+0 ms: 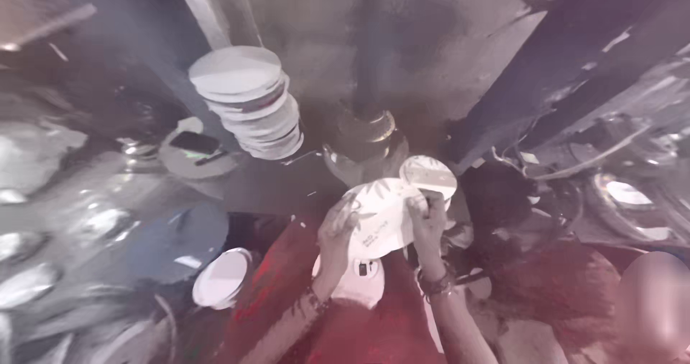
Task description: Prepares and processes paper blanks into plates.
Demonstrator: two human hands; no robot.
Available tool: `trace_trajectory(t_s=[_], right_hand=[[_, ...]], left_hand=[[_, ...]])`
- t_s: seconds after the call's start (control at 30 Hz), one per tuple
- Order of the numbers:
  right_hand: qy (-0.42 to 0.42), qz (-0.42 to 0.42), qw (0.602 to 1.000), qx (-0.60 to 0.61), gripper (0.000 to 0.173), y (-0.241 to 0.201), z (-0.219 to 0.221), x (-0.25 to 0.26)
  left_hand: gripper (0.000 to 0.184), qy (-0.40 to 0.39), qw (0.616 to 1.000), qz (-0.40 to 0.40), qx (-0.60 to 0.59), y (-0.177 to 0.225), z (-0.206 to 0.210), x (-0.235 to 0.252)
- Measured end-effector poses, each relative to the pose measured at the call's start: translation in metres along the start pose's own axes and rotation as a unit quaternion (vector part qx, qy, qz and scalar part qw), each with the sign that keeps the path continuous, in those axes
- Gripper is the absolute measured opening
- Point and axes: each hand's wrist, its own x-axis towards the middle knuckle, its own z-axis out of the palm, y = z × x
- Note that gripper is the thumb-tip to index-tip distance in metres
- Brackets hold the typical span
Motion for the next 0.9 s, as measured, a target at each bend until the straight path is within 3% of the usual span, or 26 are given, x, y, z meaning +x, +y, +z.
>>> trace_trajectory(t_s=[0.27,0.4,0.47,0.5,0.57,0.63,0.67,0.77,0.8,0.9], right_hand=[[-0.043,-0.027,0.999,-0.020,0.022,0.000,0.026,-0.019],[-0.185,0.090,0.978,-0.034,0.038,-0.010,0.014,-0.030],[-0.275,0.131,0.941,-0.149,0.055,-0.006,0.006,-0.043],[-0.338,0.154,0.901,-0.225,0.069,-0.003,0.004,-0.050],[-0.421,0.166,0.824,-0.341,0.092,0.000,0.007,-0.061],[-0.441,0.191,0.785,-0.390,0.097,-0.009,0.011,-0.068],[-0.439,0.200,0.780,-0.399,0.095,-0.011,0.012,-0.071],[-0.430,0.215,0.777,-0.406,0.081,-0.012,0.012,-0.077],[-0.415,0.180,0.794,-0.407,0.072,-0.009,0.010,-0.084],[-0.322,-0.003,0.862,-0.392,0.041,-0.005,0.008,-0.104]], left_hand=[[0.019,0.069,0.995,-0.074,0.025,0.014,-0.010,0.000],[0.030,0.080,0.994,-0.070,-0.012,0.017,-0.060,0.013],[0.040,0.059,0.997,-0.004,-0.049,0.024,-0.092,0.026],[0.047,0.038,0.997,0.015,-0.061,0.030,-0.106,0.030],[0.032,0.060,0.991,-0.016,-0.121,0.039,-0.123,0.022],[0.030,0.027,0.972,-0.043,-0.229,0.032,-0.147,0.015],[0.031,0.021,0.951,-0.055,-0.304,0.031,-0.155,0.016],[0.025,-0.011,0.841,-0.086,-0.535,0.038,-0.163,0.012],[0.023,-0.010,0.847,-0.085,-0.525,0.033,-0.167,0.009],[0.024,-0.002,0.919,-0.068,-0.389,0.025,-0.172,-0.006]])
